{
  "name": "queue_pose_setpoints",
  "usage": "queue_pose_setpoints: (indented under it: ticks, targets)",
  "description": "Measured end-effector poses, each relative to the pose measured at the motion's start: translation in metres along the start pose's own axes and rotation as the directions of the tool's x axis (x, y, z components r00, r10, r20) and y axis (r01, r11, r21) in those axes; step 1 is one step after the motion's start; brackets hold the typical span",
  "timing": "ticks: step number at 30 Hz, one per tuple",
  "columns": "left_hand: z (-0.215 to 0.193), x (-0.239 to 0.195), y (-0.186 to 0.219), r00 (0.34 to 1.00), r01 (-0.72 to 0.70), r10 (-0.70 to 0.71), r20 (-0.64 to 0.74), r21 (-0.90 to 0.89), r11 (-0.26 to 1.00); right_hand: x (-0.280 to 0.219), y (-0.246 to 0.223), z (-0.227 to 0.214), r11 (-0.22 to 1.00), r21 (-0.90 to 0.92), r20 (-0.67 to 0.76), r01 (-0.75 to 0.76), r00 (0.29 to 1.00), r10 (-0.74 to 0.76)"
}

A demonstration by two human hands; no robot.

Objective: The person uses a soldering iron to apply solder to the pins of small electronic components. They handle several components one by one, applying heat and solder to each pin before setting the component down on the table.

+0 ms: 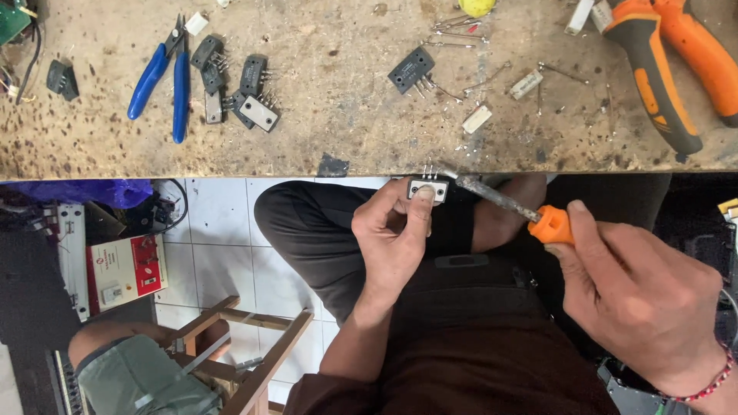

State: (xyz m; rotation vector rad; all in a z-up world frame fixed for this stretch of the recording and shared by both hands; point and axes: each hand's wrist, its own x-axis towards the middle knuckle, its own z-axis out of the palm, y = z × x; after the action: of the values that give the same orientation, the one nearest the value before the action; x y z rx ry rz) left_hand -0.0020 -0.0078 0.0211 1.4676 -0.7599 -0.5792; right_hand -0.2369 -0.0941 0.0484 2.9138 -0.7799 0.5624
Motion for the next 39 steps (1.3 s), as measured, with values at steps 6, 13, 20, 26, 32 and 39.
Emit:
queue_pose_setpoints:
  ticks: [6,13,20,26,32,39]
  targets:
    - [-0.001,0.0,0.001,1.0,-0.003,0.003,0.009,0.011,1.0,0.011,-0.008,-0.005,1.0,-0.007,0.018,-0.005,1.0,0.005]
    - [-0.001,0.0,0.0,1.0,-0.019,0.019,0.011,0.011,1.0,0.012,-0.017,-0.007,0.996,-0.078,-0.013,-0.047,0.999,0.046]
    - [-0.003,-0.003,0.0,0.984,-0.164,0.173,-0.037,0.173,0.971,0.004,-0.002,-0.003,0.989,-0.11,-0.049,-0.094,0.995,0.089]
    - [-0.045,0.015,0.017,0.978,-0.161,0.193,-0.076,0.314,0.936,-0.013,0.012,0.006,0.962,0.222,-0.101,-0.156,0.978,0.182]
    - [-0.123,0.047,0.03,0.924,-0.163,0.335,-0.183,0.604,0.78,-0.043,0.021,0.042,0.85,0.347,0.083,-0.397,0.915,0.394]
    - [-0.171,0.093,0.035,0.882,-0.335,0.471,-0.015,0.681,0.65,-0.021,0.015,0.034,0.875,0.407,-0.069,-0.261,0.947,0.314]
